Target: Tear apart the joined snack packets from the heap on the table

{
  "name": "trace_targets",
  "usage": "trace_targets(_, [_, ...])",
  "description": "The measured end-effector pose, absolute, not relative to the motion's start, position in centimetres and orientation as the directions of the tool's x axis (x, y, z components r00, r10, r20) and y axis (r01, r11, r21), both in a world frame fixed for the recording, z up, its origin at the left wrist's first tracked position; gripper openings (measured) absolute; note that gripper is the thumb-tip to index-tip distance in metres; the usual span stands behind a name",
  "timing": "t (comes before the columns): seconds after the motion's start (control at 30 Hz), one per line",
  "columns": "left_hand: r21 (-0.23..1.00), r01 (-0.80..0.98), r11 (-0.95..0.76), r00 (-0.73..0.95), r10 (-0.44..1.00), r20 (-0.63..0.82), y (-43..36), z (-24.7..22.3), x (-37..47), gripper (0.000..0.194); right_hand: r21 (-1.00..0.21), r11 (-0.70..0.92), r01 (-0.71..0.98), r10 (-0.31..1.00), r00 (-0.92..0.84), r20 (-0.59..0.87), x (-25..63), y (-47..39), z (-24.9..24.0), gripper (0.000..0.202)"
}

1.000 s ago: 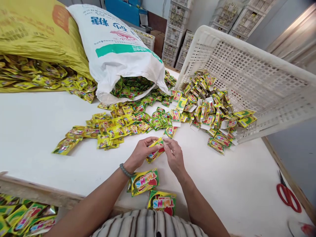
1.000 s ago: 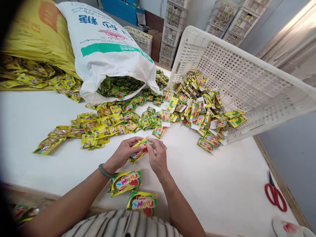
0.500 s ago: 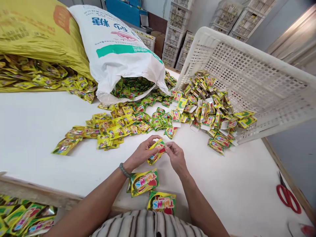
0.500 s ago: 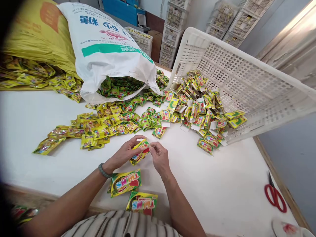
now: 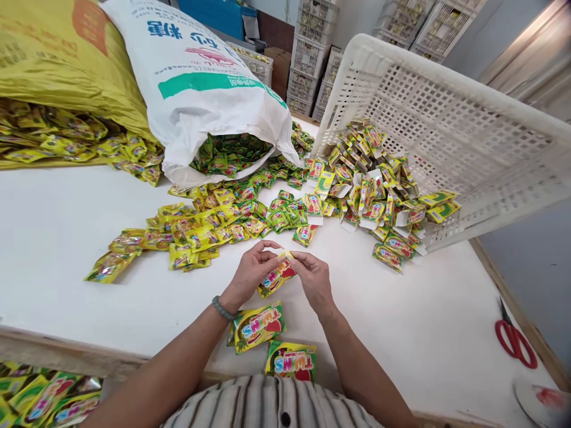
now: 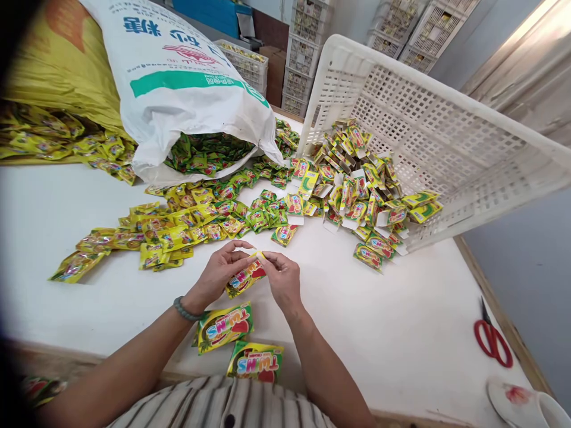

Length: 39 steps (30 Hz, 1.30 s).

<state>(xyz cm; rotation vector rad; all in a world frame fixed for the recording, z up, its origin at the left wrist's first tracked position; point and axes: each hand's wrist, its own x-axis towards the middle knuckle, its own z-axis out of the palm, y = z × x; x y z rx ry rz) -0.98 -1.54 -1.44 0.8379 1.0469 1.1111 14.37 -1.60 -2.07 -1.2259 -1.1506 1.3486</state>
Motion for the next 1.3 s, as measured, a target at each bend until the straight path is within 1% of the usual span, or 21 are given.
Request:
trace_targets(0.07, [0.913, -0.299, 0.278, 0.122, 0.96, -0.253, -1.5, -1.3, -1.1, 0.05, -0.975, -0.178, -0.133, 0.984, -0.017, -0.177, 14.3, -1.4, -2.2, 0.026])
trace_targets(0.1, [0.91, -0.3, 0.287, 0.135, 0.957, -0.258, -1.5, -1.3, -1.2, 0.05, -0.968, -0.204, -0.148, 0.979, -0.008, -0.205, 14.4, -1.3, -2.2, 0.025])
trace_targets(0.2, [0.907, -0.305, 0.292, 0.151, 0.955, -0.257, -1.5, -1.1, -1.5, 0.05, -0.971, -0.208, -0.12, 0.978, -0.04, -0.205, 14.9, -1.2, -1.9, 0.023])
trace_targets(0.33, [0.895, -0.343, 0.286, 0.099, 0.958, -0.268, -1.5, -0.8, -1.6, 0.047, -0.996, -0.091, -0.019, 0.98, -0.178, -0.086, 15.2, -1.8, -1.5, 0.027])
trace_targets(0.43, [0.884, -0.373, 0.282, 0.081, 0.959, -0.272, -1.5, -0.7, -1.5, 0.047, -0.985, 0.093, 0.143, 0.985, -0.156, 0.07, 14.5, -2.8, -1.4, 0.031])
trace_targets(0.53, [0.878, -0.386, 0.282, 0.079, 0.959, -0.273, -1.6, -0.8, -1.7, 0.046, -0.926, 0.262, 0.272, 0.963, -0.131, 0.234, 13.6, -3.6, -1.6, 0.034])
trace_targets(0.57, [0.879, -0.381, 0.287, 0.078, 0.957, -0.279, -1.6, -0.9, -1.9, 0.045, -0.914, 0.289, 0.283, 0.955, -0.147, 0.257, 13.4, -3.8, -1.7, 0.034])
trace_targets(0.63, [0.888, -0.348, 0.301, 0.084, 0.953, -0.29, -1.9, -0.7, -2.5, 0.045, -0.923, 0.286, 0.259, 0.953, -0.175, 0.246, 13.4, -3.8, -1.8, 0.029])
trace_targets(0.67, [0.896, -0.313, 0.314, 0.113, 0.949, -0.293, -2.1, -0.5, -2.9, 0.044, -0.937, 0.259, 0.237, 0.959, -0.175, 0.221, 13.5, -3.7, -1.8, 0.028])
trace_targets(0.7, [0.906, -0.262, 0.334, 0.176, 0.939, -0.295, -2.4, -0.1, -3.4, 0.042, -0.95, 0.219, 0.224, 0.97, -0.157, 0.187, 13.8, -3.5, -1.8, 0.029])
trace_targets(0.77, [0.922, -0.113, 0.37, 0.404, 0.865, -0.297, -3.3, 0.8, -4.2, 0.04, -0.962, 0.124, 0.242, 0.992, -0.066, 0.111, 14.6, -2.5, -1.8, 0.031])
trace_targets(0.83, [0.935, 0.043, 0.353, 0.626, 0.719, -0.3, -4.1, 1.7, -4.7, 0.04, -0.944, 0.048, 0.327, 0.997, 0.047, 0.067, 15.5, -0.7, -1.8, 0.033])
trace_targets(0.87, [0.941, 0.092, 0.324, 0.68, 0.67, -0.297, -4.3, 2.0, -4.9, 0.04, -0.922, 0.035, 0.386, 0.994, 0.084, 0.073, 15.8, 0.4, -1.9, 0.035])
trace_targets(0.9, [0.95, 0.118, 0.29, 0.686, 0.667, -0.289, -4.4, 2.1, -5.0, 0.04, -0.887, 0.042, 0.46, 0.99, 0.099, 0.098, 16.0, 1.6, -2.0, 0.036])
trace_targets(0.93, [0.958, 0.13, 0.254, 0.646, 0.712, -0.276, -4.2, 2.0, -5.0, 0.038, -0.84, 0.067, 0.538, 0.987, 0.09, 0.137, 16.2, 2.8, -2.2, 0.037])
trace_targets(0.97, [0.966, 0.137, 0.22, 0.564, 0.784, -0.259, -3.8, 1.8, -5.0, 0.036, -0.784, 0.106, 0.612, 0.984, 0.048, 0.171, 16.2, 3.8, -2.5, 0.036])
trace_targets(1.03, [0.973, 0.147, 0.177, 0.32, 0.923, -0.216, -2.5, 0.9, -5.1, 0.034, -0.666, 0.129, 0.735, 0.983, -0.005, 0.186, 16.0, 5.3, -3.3, 0.035])
trace_targets(1.1, [0.971, 0.133, 0.198, 0.079, 0.975, -0.21, -1.0, -0.2, -5.0, 0.038, -0.562, 0.134, 0.816, 0.982, -0.033, 0.187, 15.7, 5.8, -4.3, 0.034])
trace_targets(1.13, [0.966, 0.114, 0.231, 0.004, 0.973, -0.233, -0.4, -0.7, -5.0, 0.041, -0.522, 0.148, 0.84, 0.979, -0.049, 0.199, 15.5, 5.5, -4.7, 0.031])
trace_targets(1.2, [0.948, 0.065, 0.312, -0.04, 0.95, -0.309, 0.4, -1.6, -4.6, 0.047, -0.485, 0.181, 0.856, 0.969, -0.069, 0.238, 15.1, 4.5, -5.4, 0.024])
trace_targets(1.3, [0.917, 0.018, 0.399, 0.002, 0.917, -0.399, 0.6, -2.7, -3.6, 0.052, -0.537, 0.227, 0.812, 0.96, -0.093, 0.265, 14.4, 2.0, -5.6, 0.021])
